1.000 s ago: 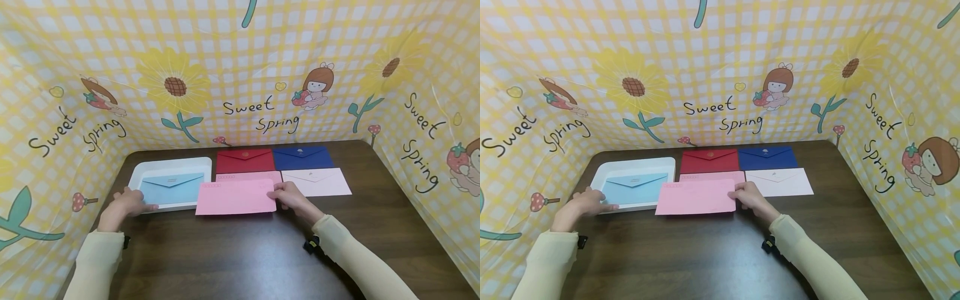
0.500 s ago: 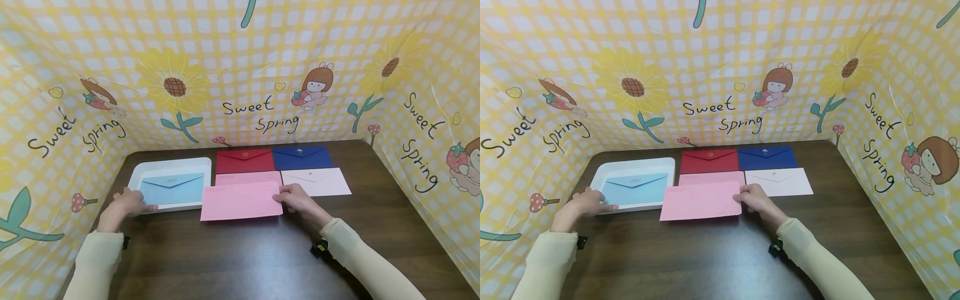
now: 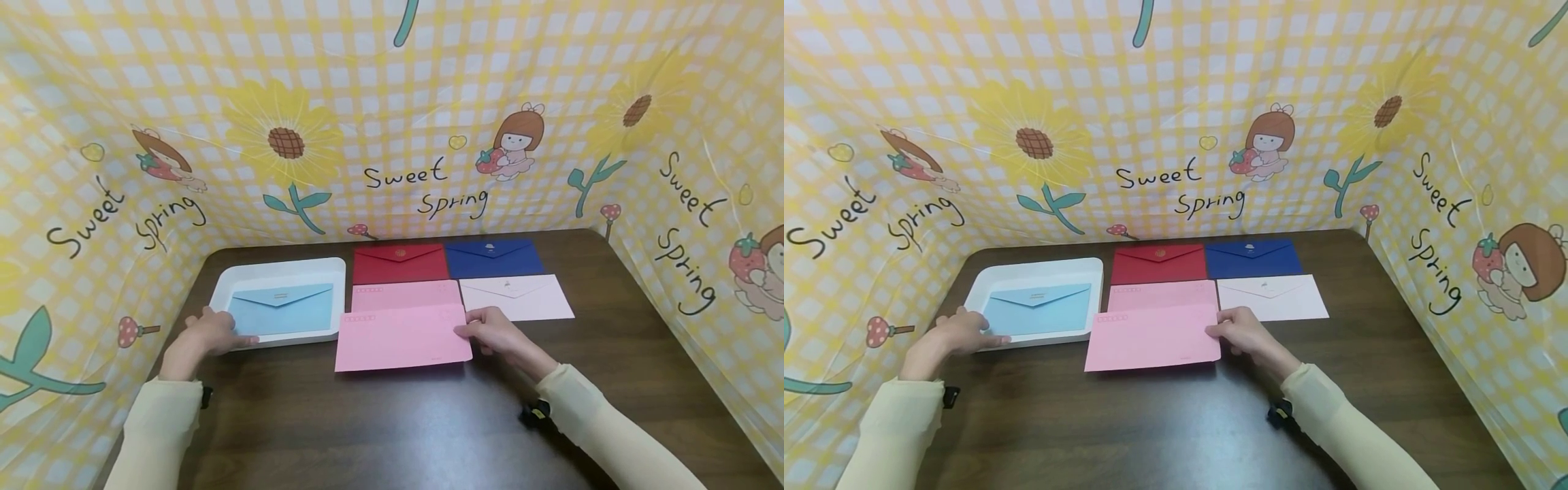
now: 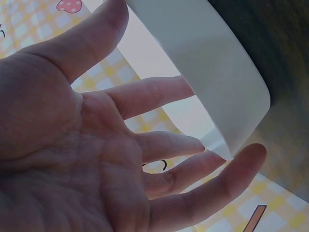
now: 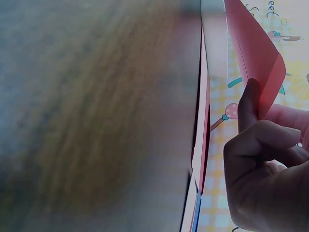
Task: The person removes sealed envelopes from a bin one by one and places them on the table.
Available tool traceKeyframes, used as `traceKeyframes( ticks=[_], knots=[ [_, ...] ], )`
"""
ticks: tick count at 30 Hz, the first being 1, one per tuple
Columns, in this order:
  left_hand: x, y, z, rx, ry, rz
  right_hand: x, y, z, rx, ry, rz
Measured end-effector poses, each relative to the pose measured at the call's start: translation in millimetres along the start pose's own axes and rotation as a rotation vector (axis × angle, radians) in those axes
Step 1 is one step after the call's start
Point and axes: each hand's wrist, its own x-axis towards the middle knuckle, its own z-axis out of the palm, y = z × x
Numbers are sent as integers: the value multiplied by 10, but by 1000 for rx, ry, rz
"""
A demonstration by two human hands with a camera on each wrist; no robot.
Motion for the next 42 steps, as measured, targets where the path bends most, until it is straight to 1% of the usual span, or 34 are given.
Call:
traceKeyframes(
  ticks=[4, 10, 14, 27, 36, 42],
  knots=[
    [6, -2, -7, 7, 6, 11, -38, 10, -30, -25, -14, 0],
    [1, 9, -14, -1, -1, 6, -99, 8, -65, -52, -26, 5],
    [-2, 9, -5, -6, -6, 0, -139, 24, -63, -68, -42, 10],
    [12, -11, 2, 3, -8, 2, -181, 36, -36, -86, -80, 3],
    [8, 10, -11, -3, -4, 5, -198, 74, -41, -75, -80, 16],
    [15, -1, -4, 0, -7, 5, -198, 89, -18, -80, -74, 22]
  ],
)
